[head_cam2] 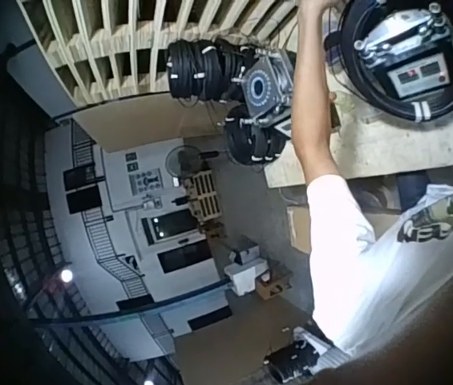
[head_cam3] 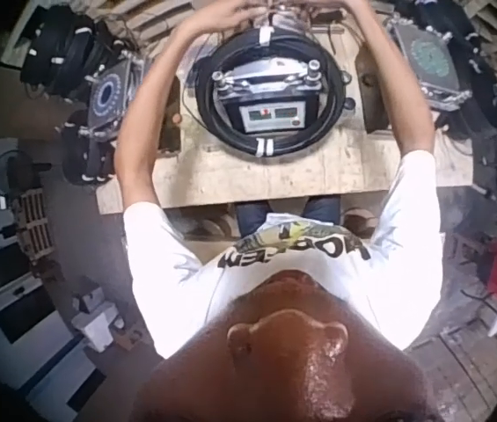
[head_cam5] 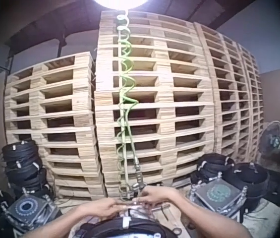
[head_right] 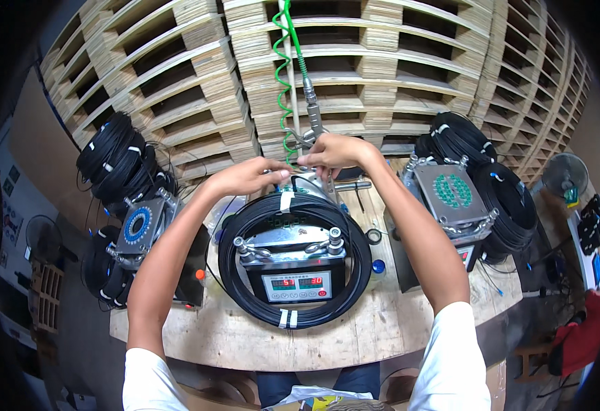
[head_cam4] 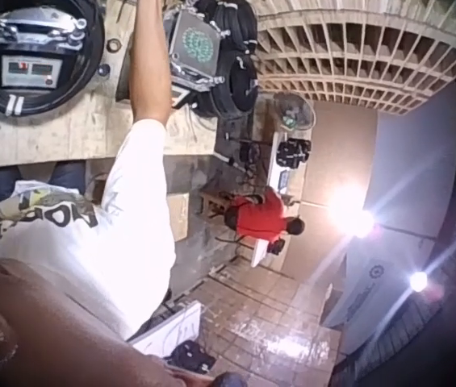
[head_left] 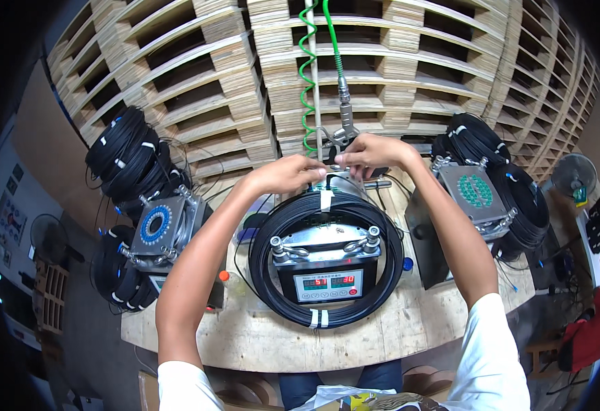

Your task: Operating industrial machines to polish or process fiber optic cable connectors.

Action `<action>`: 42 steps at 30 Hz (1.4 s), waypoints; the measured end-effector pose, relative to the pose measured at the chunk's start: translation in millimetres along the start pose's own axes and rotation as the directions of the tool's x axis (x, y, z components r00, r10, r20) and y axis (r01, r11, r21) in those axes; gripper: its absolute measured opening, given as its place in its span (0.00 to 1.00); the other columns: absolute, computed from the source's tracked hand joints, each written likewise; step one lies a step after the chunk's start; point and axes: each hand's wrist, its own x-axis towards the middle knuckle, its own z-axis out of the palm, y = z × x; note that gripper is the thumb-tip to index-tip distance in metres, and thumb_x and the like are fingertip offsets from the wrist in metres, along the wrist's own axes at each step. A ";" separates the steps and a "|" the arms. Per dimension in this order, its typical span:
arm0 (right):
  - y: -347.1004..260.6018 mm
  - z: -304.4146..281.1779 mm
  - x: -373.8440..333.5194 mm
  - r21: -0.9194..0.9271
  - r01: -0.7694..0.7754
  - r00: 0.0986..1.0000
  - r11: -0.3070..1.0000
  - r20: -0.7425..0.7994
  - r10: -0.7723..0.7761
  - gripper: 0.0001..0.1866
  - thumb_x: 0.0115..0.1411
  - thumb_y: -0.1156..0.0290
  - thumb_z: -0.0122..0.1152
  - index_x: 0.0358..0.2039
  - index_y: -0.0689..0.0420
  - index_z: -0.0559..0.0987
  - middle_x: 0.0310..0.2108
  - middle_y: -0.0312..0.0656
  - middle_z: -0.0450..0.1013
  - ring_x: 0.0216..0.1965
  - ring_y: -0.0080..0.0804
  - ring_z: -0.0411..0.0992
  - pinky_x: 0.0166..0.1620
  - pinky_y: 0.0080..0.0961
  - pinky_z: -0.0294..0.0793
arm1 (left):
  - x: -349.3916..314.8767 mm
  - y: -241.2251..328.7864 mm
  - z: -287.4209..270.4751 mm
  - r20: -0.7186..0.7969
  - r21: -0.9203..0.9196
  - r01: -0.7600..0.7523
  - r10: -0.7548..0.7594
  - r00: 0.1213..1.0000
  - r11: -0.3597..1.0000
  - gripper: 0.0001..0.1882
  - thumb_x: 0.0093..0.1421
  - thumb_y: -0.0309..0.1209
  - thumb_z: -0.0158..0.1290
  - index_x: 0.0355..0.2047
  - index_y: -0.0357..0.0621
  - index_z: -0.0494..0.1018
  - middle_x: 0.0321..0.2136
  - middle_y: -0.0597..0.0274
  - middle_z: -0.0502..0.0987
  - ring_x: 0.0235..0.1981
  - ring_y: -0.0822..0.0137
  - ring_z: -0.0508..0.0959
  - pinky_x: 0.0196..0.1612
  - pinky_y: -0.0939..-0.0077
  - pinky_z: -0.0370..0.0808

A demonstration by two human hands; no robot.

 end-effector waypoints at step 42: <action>122.1 24.5 55.9 0.567 -0.006 0.948 0.824 -0.259 0.186 0.22 0.65 0.57 0.64 0.53 0.58 0.75 0.21 0.29 0.65 0.21 0.15 0.59 0.22 0.18 0.52 | 26.1 -20.7 14.3 0.062 -0.418 0.105 -0.087 0.994 0.902 0.32 0.74 0.47 0.27 0.65 0.35 0.61 0.61 0.53 0.71 0.60 0.61 0.70 0.66 0.67 0.62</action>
